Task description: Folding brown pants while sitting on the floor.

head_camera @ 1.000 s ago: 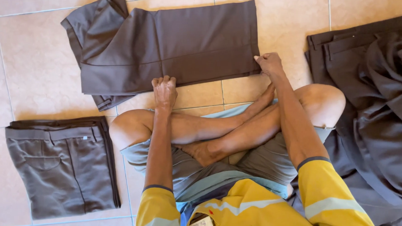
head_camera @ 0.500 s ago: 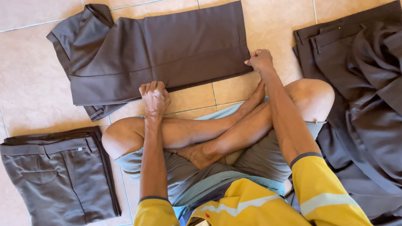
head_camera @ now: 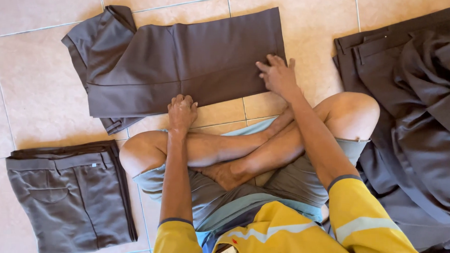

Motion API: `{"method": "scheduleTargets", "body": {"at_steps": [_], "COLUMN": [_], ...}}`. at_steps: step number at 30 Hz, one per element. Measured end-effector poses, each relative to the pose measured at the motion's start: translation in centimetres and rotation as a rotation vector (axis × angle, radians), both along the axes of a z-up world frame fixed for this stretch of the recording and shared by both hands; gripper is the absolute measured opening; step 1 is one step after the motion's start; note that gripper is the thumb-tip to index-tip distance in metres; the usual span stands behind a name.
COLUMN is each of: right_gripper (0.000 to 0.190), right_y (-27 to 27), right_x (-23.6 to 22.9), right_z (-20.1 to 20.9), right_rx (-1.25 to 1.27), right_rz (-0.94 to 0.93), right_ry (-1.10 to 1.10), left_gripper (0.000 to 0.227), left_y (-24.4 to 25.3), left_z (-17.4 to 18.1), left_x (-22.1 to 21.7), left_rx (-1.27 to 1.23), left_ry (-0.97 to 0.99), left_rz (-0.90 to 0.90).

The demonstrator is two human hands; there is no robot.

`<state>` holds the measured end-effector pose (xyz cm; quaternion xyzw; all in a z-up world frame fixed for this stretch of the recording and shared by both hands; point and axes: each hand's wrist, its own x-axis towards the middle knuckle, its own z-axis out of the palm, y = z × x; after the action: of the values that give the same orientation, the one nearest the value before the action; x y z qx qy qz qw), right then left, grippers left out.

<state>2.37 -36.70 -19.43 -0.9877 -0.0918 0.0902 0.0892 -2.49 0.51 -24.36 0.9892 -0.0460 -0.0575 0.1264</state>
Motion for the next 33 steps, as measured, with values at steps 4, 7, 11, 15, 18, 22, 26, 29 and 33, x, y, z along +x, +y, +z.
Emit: {"method": "scheduleTargets", "body": {"at_steps": [4, 7, 11, 15, 18, 22, 26, 29, 33], "right_gripper": [0.027, 0.036, 0.041, 0.024, 0.023, 0.018, 0.042, 0.048, 0.05], "right_y": [-5.4, -7.1, -7.0, -8.8, -4.5, 1.5, 1.8, 1.1, 1.9], "right_x": [2.7, 3.0, 3.3, 4.7, 3.9, 1.5, 1.1, 1.1, 1.3], "right_z": [-5.2, -7.8, -10.0, -13.4, -4.9, 2.7, 2.6, -0.2, -1.8], "right_rx": [-0.057, 0.337, 0.463, 0.61, 0.705, 0.846, 0.581, 0.605, 0.614], "right_rz": [-0.353, -0.671, -0.747, -0.841, -0.672, -0.385, -0.373, -0.459, -0.452], "right_ry": [-0.143, 0.014, 0.186, 0.085, -0.076, -0.025, 0.027, 0.164, 0.272], "left_gripper": [0.013, 0.014, 0.026, 0.065, 0.071, 0.066, 0.066, 0.066, 0.067], "left_y": [0.3, 0.1, 0.0, -0.6, -0.5, -0.4, -0.2, -0.3, -0.4], "left_z": [-0.1, -0.1, 0.0, 2.2, 1.4, 1.0, 0.0, -0.1, 0.1], "left_x": [0.0, 0.1, 0.1, 0.0, 0.1, 0.0, 0.2, 0.1, 0.1], "left_rx": [0.011, 0.033, 0.047, 0.093, 0.124, 0.135, 0.146, 0.159, 0.158], "left_ry": [-0.019, -0.022, 0.001, 0.025, 0.044, 0.071, 0.024, 0.005, -0.012], "left_rz": [0.006, 0.006, 0.02, 0.01, -0.006, -0.021, -0.028, -0.03, -0.043]}}
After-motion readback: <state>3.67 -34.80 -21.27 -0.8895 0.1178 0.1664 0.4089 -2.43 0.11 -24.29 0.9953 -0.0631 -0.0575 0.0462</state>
